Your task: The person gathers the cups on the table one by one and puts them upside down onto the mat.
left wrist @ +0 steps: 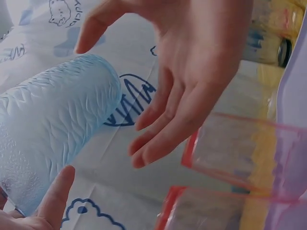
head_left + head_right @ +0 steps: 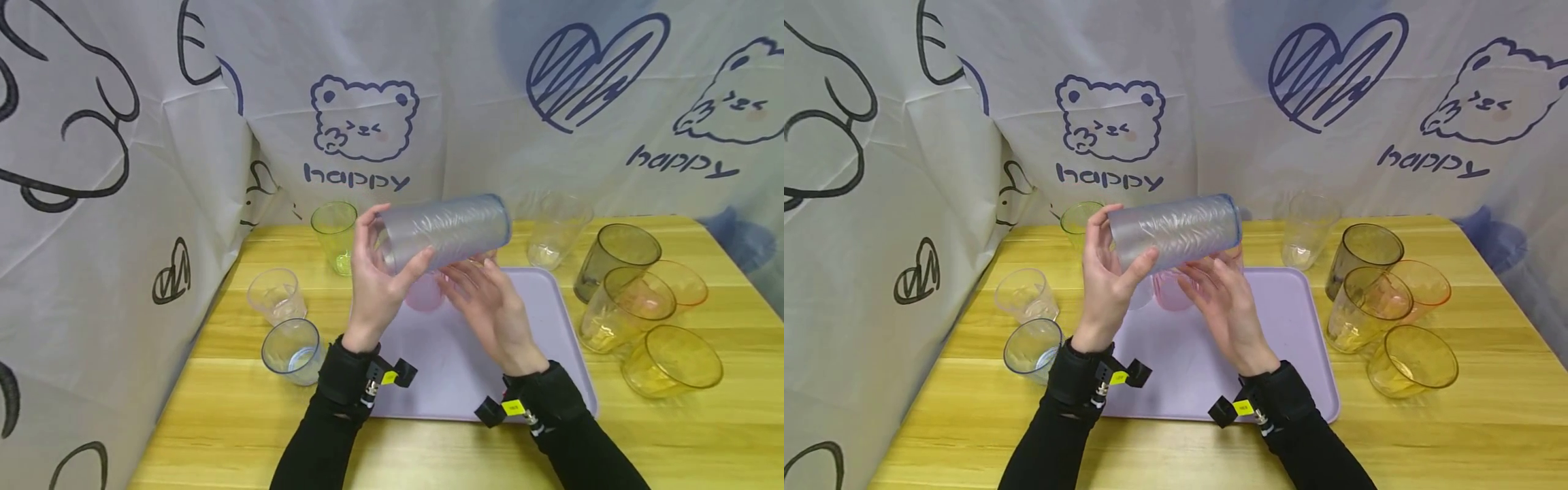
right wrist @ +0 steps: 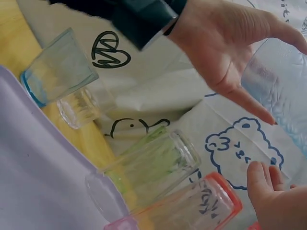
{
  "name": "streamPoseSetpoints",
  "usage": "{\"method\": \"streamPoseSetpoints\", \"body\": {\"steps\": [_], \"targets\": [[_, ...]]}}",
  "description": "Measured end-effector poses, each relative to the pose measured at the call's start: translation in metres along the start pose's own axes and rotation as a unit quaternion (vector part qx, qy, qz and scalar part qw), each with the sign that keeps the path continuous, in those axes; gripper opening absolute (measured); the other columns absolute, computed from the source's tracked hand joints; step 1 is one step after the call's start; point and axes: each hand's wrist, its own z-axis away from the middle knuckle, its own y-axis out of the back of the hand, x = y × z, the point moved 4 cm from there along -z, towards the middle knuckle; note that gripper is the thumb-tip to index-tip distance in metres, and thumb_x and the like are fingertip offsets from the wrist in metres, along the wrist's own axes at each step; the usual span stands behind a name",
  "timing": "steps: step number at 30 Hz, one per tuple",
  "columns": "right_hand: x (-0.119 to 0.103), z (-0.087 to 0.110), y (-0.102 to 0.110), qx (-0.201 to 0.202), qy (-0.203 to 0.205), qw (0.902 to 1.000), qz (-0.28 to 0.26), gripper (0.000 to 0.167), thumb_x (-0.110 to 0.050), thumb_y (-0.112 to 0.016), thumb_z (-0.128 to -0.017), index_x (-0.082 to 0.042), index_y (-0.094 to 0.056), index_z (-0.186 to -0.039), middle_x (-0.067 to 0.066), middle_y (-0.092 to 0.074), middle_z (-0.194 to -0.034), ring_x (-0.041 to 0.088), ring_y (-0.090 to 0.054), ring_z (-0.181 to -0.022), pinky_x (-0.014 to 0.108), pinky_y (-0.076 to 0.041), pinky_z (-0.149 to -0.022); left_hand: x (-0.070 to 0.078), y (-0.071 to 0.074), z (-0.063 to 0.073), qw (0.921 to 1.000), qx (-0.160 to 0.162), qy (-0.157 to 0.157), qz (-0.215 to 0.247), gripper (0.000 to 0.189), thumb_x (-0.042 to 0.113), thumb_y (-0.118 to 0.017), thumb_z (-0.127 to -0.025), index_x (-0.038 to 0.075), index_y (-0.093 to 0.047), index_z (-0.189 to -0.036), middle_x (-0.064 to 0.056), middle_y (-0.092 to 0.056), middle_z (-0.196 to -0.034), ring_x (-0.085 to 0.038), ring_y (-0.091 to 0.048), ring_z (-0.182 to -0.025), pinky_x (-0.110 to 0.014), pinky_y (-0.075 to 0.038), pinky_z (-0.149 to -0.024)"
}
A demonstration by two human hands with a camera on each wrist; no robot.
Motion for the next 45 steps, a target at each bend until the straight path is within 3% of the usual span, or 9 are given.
{"method": "streamPoseSetpoints", "body": {"steps": [7,13,19,24,28,32,38,45], "targets": [[-0.006,0.003,0.007,0.025,0.011,0.9979,-0.059,0.069,-0.051,-0.058,-0.098,-0.022,-0.029,-0.154,0.000,-0.045,-0.150,0.016,-0.047,-0.138,0.031,-0.038,-0.118,-0.012,-0.017,0.011,0.9997,0.007,-0.013,0.021,0.082,0.035,-0.080,-0.078,0.002,-0.038,-0.140,-0.017,-0.049,-0.135,-0.017,-0.050,-0.123,-0.050,-0.047,-0.108],[-0.010,0.003,0.008,0.035,0.029,0.9907,-0.128,0.081,-0.049,-0.068,-0.092,-0.023,-0.025,-0.156,0.007,-0.038,-0.154,0.021,-0.043,-0.141,0.035,-0.041,-0.117,-0.017,-0.024,0.015,0.9994,-0.011,-0.026,0.021,0.091,0.047,-0.080,-0.079,-0.003,-0.036,-0.141,-0.021,-0.047,-0.135,-0.015,-0.049,-0.124,-0.050,-0.046,-0.110],[-0.014,0.004,0.009,0.046,0.063,0.9859,-0.148,0.078,-0.044,-0.073,-0.090,-0.025,-0.031,-0.152,0.001,-0.044,-0.147,0.015,-0.048,-0.132,0.033,-0.044,-0.114,-0.018,-0.031,0.018,0.9984,-0.040,-0.040,-0.005,0.090,0.047,-0.080,-0.079,-0.002,-0.036,-0.141,-0.020,-0.049,-0.135,-0.016,-0.048,-0.124,-0.048,-0.044,-0.112],[-0.017,0.005,0.009,0.057,0.078,0.9871,-0.128,0.074,-0.044,-0.069,-0.093,-0.024,-0.029,-0.152,-0.002,-0.041,-0.149,0.015,-0.041,-0.136,0.032,-0.042,-0.114,-0.021,-0.037,0.020,0.9968,-0.067,-0.042,-0.014,0.083,0.021,-0.083,-0.076,-0.004,-0.036,-0.140,-0.021,-0.047,-0.136,-0.024,-0.048,-0.126,-0.045,-0.047,-0.111],[-0.020,0.005,0.009,0.075,0.082,0.9853,-0.130,0.067,-0.041,-0.067,-0.095,-0.024,-0.033,-0.149,-0.003,-0.042,-0.147,0.016,-0.040,-0.137,0.033,-0.043,-0.113,-0.022,-0.040,0.022,0.9961,-0.082,-0.025,-0.020,0.080,0.005,-0.082,-0.073,-0.002,-0.036,-0.138,-0.021,-0.047,-0.135,-0.031,-0.053,-0.124,-0.042,-0.052,-0.106],[-0.021,0.006,0.009,0.084,0.086,0.9841,-0.130,0.063,-0.038,-0.067,-0.095,-0.026,-0.034,-0.147,-0.004,-0.044,-0.143,0.016,-0.041,-0.135,0.033,-0.042,-0.114,-0.022,-0.040,0.023,0.9948,-0.090,-0.011,-0.048,0.081,0.009,-0.083,-0.073,0.001,-0.036,-0.138,-0.019,-0.050,-0.133,-0.033,-0.058,-0.120,-0.041,-0.055,-0.099],[-0.023,0.005,0.013,0.095,0.087,0.9855,-0.110,0.062,-0.037,-0.064,-0.096,-0.027,-0.031,-0.147,-0.004,-0.041,-0.144,0.016,-0.039,-0.136,0.033,-0.038,-0.117,-0.022,-0.037,0.023,0.9891,-0.105,-0.015,-0.103,0.082,0.016,-0.086,-0.072,0.003,-0.038,-0.137,-0.016,-0.055,-0.132,-0.029,-0.058,-0.115,-0.038,-0.055,-0.095],[-0.029,0.004,0.019,0.099,0.118,0.9825,-0.105,0.057,-0.030,-0.066,-0.096,-0.025,-0.035,-0.143,-0.001,-0.043,-0.139,0.018,-0.044,-0.130,0.033,-0.042,-0.114,-0.023,-0.035,0.021,0.9734,-0.128,-0.045,-0.184,0.083,0.025,-0.092,-0.068,0.007,-0.046,-0.134,-0.009,-0.057,-0.129,-0.022,-0.057,-0.110,-0.033,-0.052,-0.092]]}}
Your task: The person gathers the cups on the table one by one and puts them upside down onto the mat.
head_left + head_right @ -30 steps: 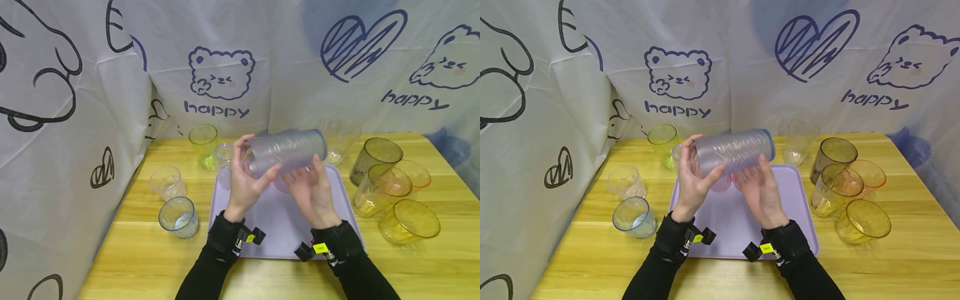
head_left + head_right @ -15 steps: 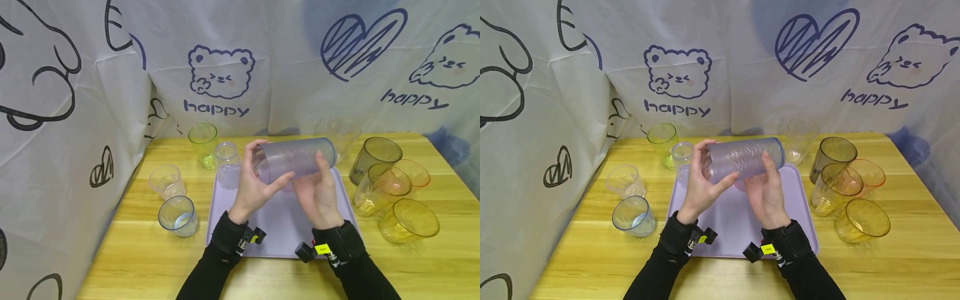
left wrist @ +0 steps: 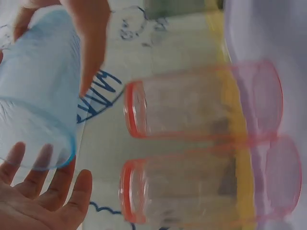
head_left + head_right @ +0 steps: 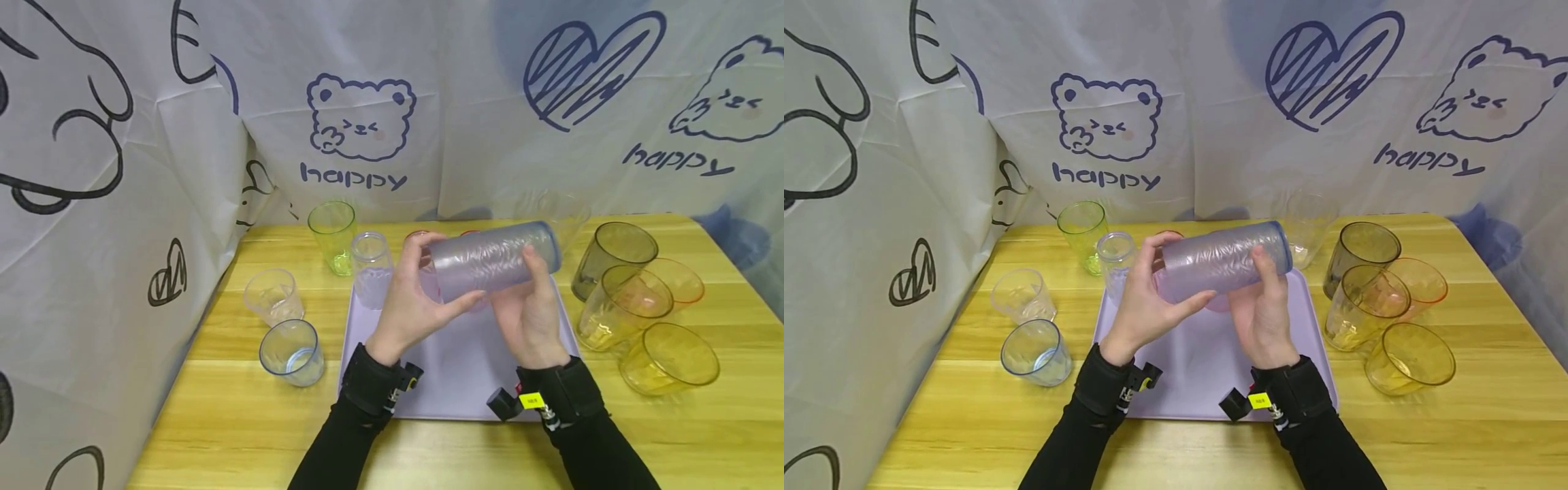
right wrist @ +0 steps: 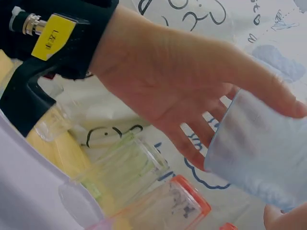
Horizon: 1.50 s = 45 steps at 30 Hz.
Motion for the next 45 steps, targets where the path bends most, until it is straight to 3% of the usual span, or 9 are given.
{"method": "streamPoseSetpoints", "body": {"steps": [7,12,17,24,28,30,36,41,45], "targets": [[-0.004,-0.001,0.001,-0.002,0.022,0.9997,0.013,0.056,-0.027,-0.071,-0.092,-0.027,-0.040,-0.139,-0.002,-0.044,-0.137,0.018,-0.044,-0.130,0.035,-0.038,-0.117,-0.001,-0.001,0.001,0.9986,-0.004,0.000,-0.053,0.082,0.036,-0.093,-0.066,0.011,-0.052,-0.132,-0.002,-0.059,-0.124,-0.015,-0.057,-0.111,-0.031,-0.052,-0.091],[-0.007,-0.001,-0.001,-0.021,0.062,0.9973,0.034,0.060,-0.027,-0.078,-0.086,-0.026,-0.045,-0.137,-0.001,-0.049,-0.133,0.018,-0.047,-0.125,0.038,-0.034,-0.117,-0.004,-0.007,0.004,0.9994,-0.010,0.032,0.006,0.071,0.030,-0.088,-0.072,0.009,-0.054,-0.131,-0.007,-0.063,-0.120,-0.017,-0.062,-0.101,-0.030,-0.057,-0.083],[-0.010,-0.004,-0.002,-0.043,0.100,0.9932,0.042,0.063,-0.030,-0.084,-0.081,-0.018,-0.050,-0.133,0.005,-0.060,-0.124,0.020,-0.057,-0.116,0.038,-0.041,-0.109,-0.007,-0.015,0.006,0.9946,-0.033,0.062,0.077,0.059,0.024,-0.080,-0.082,0.004,-0.053,-0.130,-0.013,-0.064,-0.119,-0.017,-0.064,-0.093,-0.028,-0.059,-0.075],[-0.015,-0.008,0.002,-0.050,0.112,0.9913,0.048,0.062,-0.034,-0.084,-0.080,-0.015,-0.051,-0.129,0.010,-0.068,-0.119,0.026,-0.061,-0.119,0.037,-0.050,-0.101,-0.008,-0.025,0.010,0.9850,-0.088,0.092,0.117,0.083,0.075,-0.059,-0.085,0.004,-0.054,-0.128,-0.017,-0.066,-0.117,-0.010,-0.066,-0.086,-0.024,-0.060,-0.068],[-0.019,-0.009,0.005,-0.037,0.117,0.9904,0.063,0.060,-0.032,-0.082,-0.081,-0.013,-0.051,-0.129,0.011,-0.069,-0.115,0.027,-0.064,-0.113,0.039,-0.053,-0.097,-0.008,-0.030,0.010,0.9851,-0.103,0.093,0.101,0.087,0.081,-0.053,-0.084,0.005,-0.056,-0.126,-0.015,-0.068,-0.114,-0.010,-0.065,-0.088,-0.022,-0.059,-0.070],[-0.021,-0.009,0.007,-0.028,0.120,0.9898,0.071,0.059,-0.030,-0.082,-0.081,-0.012,-0.052,-0.128,0.010,-0.069,-0.113,0.026,-0.066,-0.108,0.039,-0.054,-0.094,-0.008,-0.032,0.011,0.9862,-0.108,0.091,0.087,0.078,0.074,-0.057,-0.088,0.007,-0.057,-0.127,-0.013,-0.069,-0.114,-0.009,-0.065,-0.089,-0.021,-0.058,-0.072],[-0.026,-0.011,0.012,-0.023,0.127,0.9887,0.077,0.053,-0.023,-0.081,-0.081,-0.010,-0.055,-0.125,0.011,-0.071,-0.108,0.026,-0.070,-0.099,0.037,-0.058,-0.087,-0.006,-0.035,0.011,0.9880,-0.121,0.084,0.048,0.041,0.026,-0.069,-0.094,0.012,-0.058,-0.131,-0.008,-0.070,-0.118,-0.011,-0.065,-0.092,-0.020,-0.055,-0.075],[-0.034,-0.012,0.013,-0.064,0.125,0.9836,0.113,0.040,-0.013,-0.074,-0.087,-0.006,-0.057,-0.123,0.013,-0.073,-0.107,0.026,-0.073,-0.096,0.036,-0.059,-0.088,-0.006,-0.037,0.010,0.9897,-0.122,0.075,0.013,0.044,0.033,-0.069,-0.093,0.014,-0.058,-0.132,-0.006,-0.069,-0.122,-0.015,-0.067,-0.104,-0.021,-0.056,-0.085],[-0.041,-0.013,0.013,-0.096,0.136,0.9721,0.166,0.033,-0.002,-0.064,-0.090,-0.004,-0.060,-0.122,0.012,-0.074,-0.107,0.023,-0.073,-0.097,0.034,-0.058,-0.090,-0.006,-0.037,0.010,0.9926,-0.109,0.050,-0.020,0.044,0.035,-0.068,-0.093,0.013,-0.058,-0.130,-0.005,-0.069,-0.121,-0.018,-0.068,-0.109,-0.022,-0.056,-0.092]]}}
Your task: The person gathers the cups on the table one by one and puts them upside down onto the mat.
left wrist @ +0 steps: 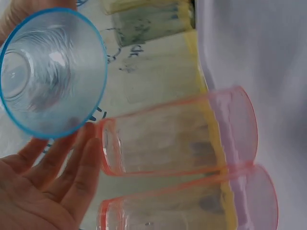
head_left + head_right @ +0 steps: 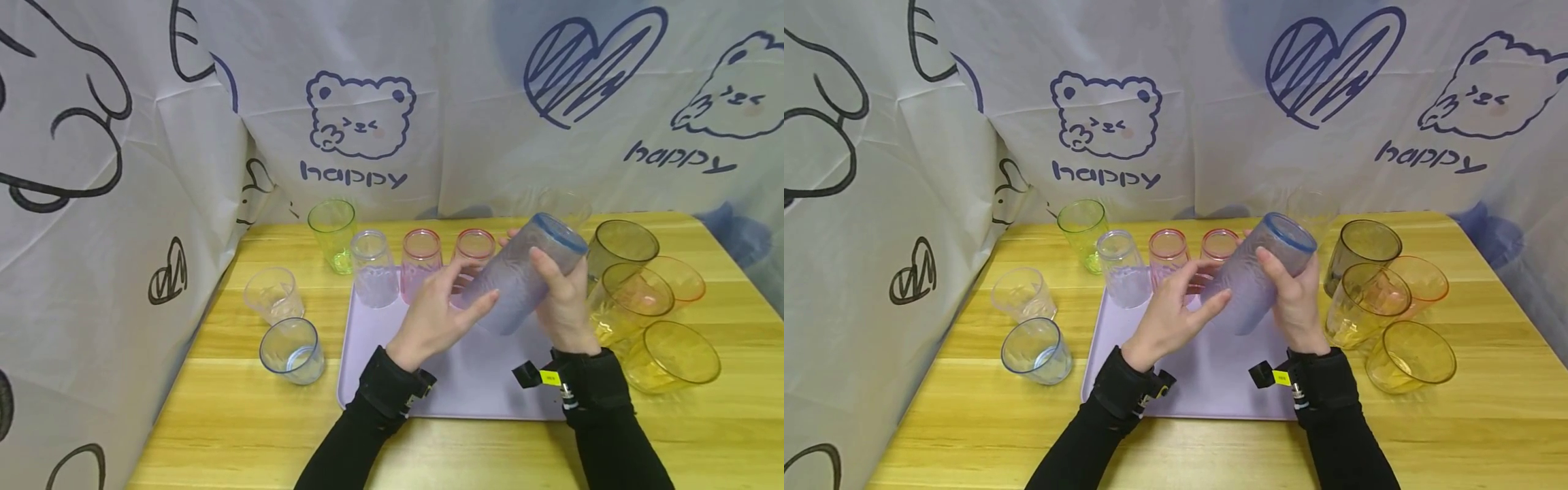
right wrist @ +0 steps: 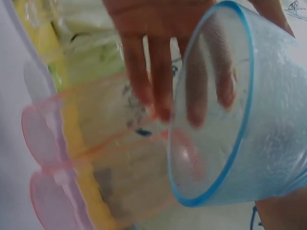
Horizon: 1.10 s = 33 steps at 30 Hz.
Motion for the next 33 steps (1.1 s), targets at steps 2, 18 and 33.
{"method": "streamPoseSetpoints", "body": {"steps": [2,18,33], "targets": [[-0.003,-0.001,0.003,-0.007,0.012,0.9991,0.041,0.035,0.003,-0.062,-0.088,-0.004,-0.061,-0.122,0.010,-0.075,-0.107,0.022,-0.073,-0.098,0.032,-0.058,-0.090,0.001,0.002,0.000,0.9992,0.018,-0.022,-0.028,0.043,0.034,-0.068,-0.093,0.012,-0.060,-0.129,-0.005,-0.069,-0.118,-0.019,-0.068,-0.108,-0.024,-0.056,-0.093],[-0.003,-0.008,0.032,0.076,0.052,0.9155,0.392,0.063,0.005,-0.082,-0.072,-0.006,-0.060,-0.129,-0.015,-0.064,-0.114,0.006,-0.061,-0.106,0.020,-0.047,-0.093,-0.008,0.004,-0.002,0.9360,0.117,-0.126,-0.307,0.047,0.036,-0.071,-0.089,0.013,-0.062,-0.129,-0.008,-0.063,-0.134,-0.028,-0.054,-0.132,-0.043,-0.040,-0.119],[0.021,-0.006,0.054,0.154,0.013,0.8834,0.442,0.072,-0.007,-0.086,-0.073,-0.004,-0.052,-0.137,-0.018,-0.053,-0.118,0.000,-0.052,-0.110,0.020,-0.040,-0.098,-0.021,-0.001,-0.002,0.9176,0.084,-0.079,-0.380,0.054,0.041,-0.071,-0.090,0.019,-0.059,-0.137,-0.004,-0.060,-0.139,-0.029,-0.047,-0.139,-0.054,-0.033,-0.122]]}}
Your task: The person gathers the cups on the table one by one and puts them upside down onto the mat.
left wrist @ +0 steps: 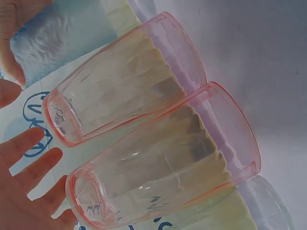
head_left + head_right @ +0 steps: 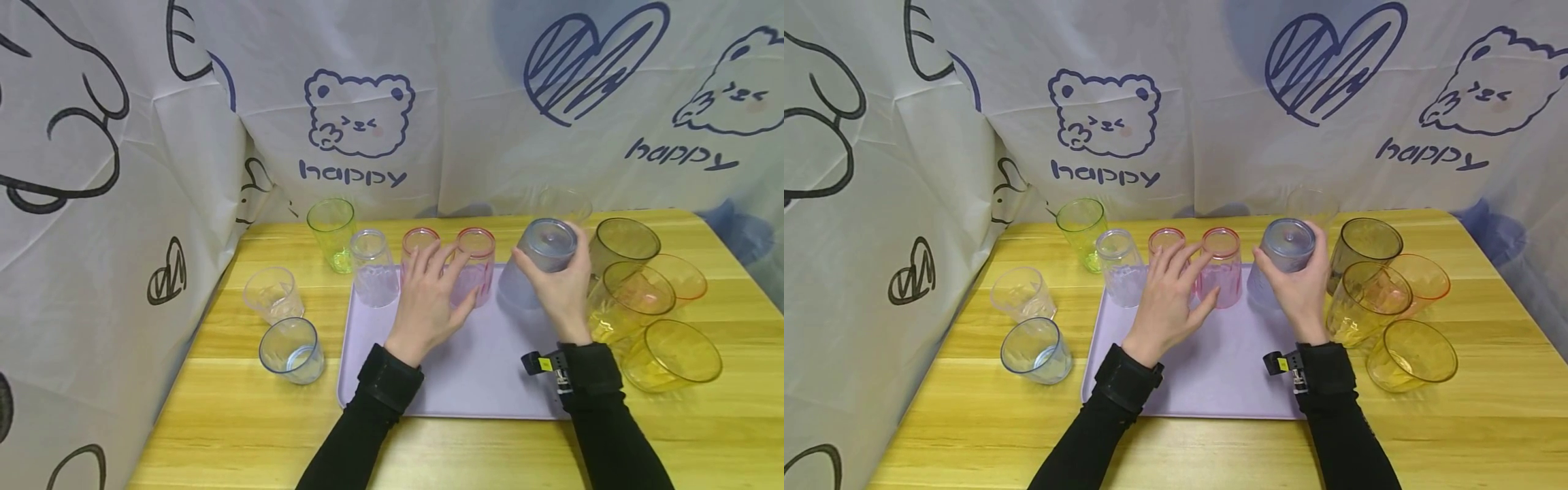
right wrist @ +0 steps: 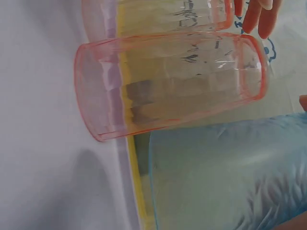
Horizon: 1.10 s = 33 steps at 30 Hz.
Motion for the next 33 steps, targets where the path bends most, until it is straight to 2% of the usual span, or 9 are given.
{"method": "streamPoseSetpoints", "body": {"steps": [10,18,23,27,33], "targets": [[0.018,0.002,-0.006,-0.030,-0.053,0.9978,0.026,0.077,-0.010,-0.085,-0.075,-0.004,-0.047,-0.141,0.003,-0.056,-0.129,0.000,-0.048,-0.111,0.023,-0.038,-0.100,-0.001,-0.002,0.001,0.9997,-0.012,-0.003,-0.020,0.051,0.043,-0.070,-0.090,0.021,-0.060,-0.136,-0.003,-0.062,-0.136,-0.029,-0.047,-0.139,-0.055,-0.033,-0.121],[0.032,0.004,-0.013,-0.053,-0.067,0.9963,0.011,0.077,-0.007,-0.085,-0.075,-0.004,-0.047,-0.141,0.001,-0.055,-0.128,0.002,-0.048,-0.113,0.022,-0.038,-0.102,-0.001,-0.002,0.001,0.9996,-0.015,-0.003,-0.022,0.052,0.042,-0.070,-0.090,0.021,-0.059,-0.137,-0.003,-0.063,-0.135,-0.029,-0.047,-0.140,-0.054,-0.032,-0.123],[0.033,0.005,-0.015,-0.067,-0.081,0.9944,0.011,0.079,-0.009,-0.085,-0.075,-0.006,-0.045,-0.143,0.004,-0.054,-0.132,0.005,-0.048,-0.116,0.025,-0.038,-0.103,-0.002,-0.002,0.001,0.9996,-0.020,-0.001,-0.022,0.053,0.041,-0.070,-0.091,0.021,-0.059,-0.138,-0.003,-0.063,-0.135,-0.028,-0.046,-0.140,-0.053,-0.031,-0.123],[0.033,0.004,-0.014,-0.081,-0.089,0.9927,0.013,0.082,-0.009,-0.085,-0.076,-0.006,-0.040,-0.146,0.009,-0.052,-0.137,0.013,-0.050,-0.121,0.032,-0.040,-0.107,-0.003,-0.003,0.000,0.9996,-0.022,0.003,-0.018,0.053,0.040,-0.069,-0.091,0.021,-0.058,-0.139,-0.004,-0.061,-0.137,-0.028,-0.046,-0.140,-0.053,-0.032,-0.122],[0.028,0.001,-0.010,-0.119,-0.099,0.9871,0.040,0.092,-0.006,-0.083,-0.076,-0.002,-0.029,-0.150,0.024,-0.044,-0.146,0.038,-0.048,-0.130,0.054,-0.038,-0.114,-0.009,-0.002,0.000,0.9995,-0.016,0.025,-0.007,0.051,0.037,-0.069,-0.091,0.020,-0.058,-0.139,-0.006,-0.056,-0.143,-0.028,-0.044,-0.140,-0.055,-0.030,-0.123]]}}
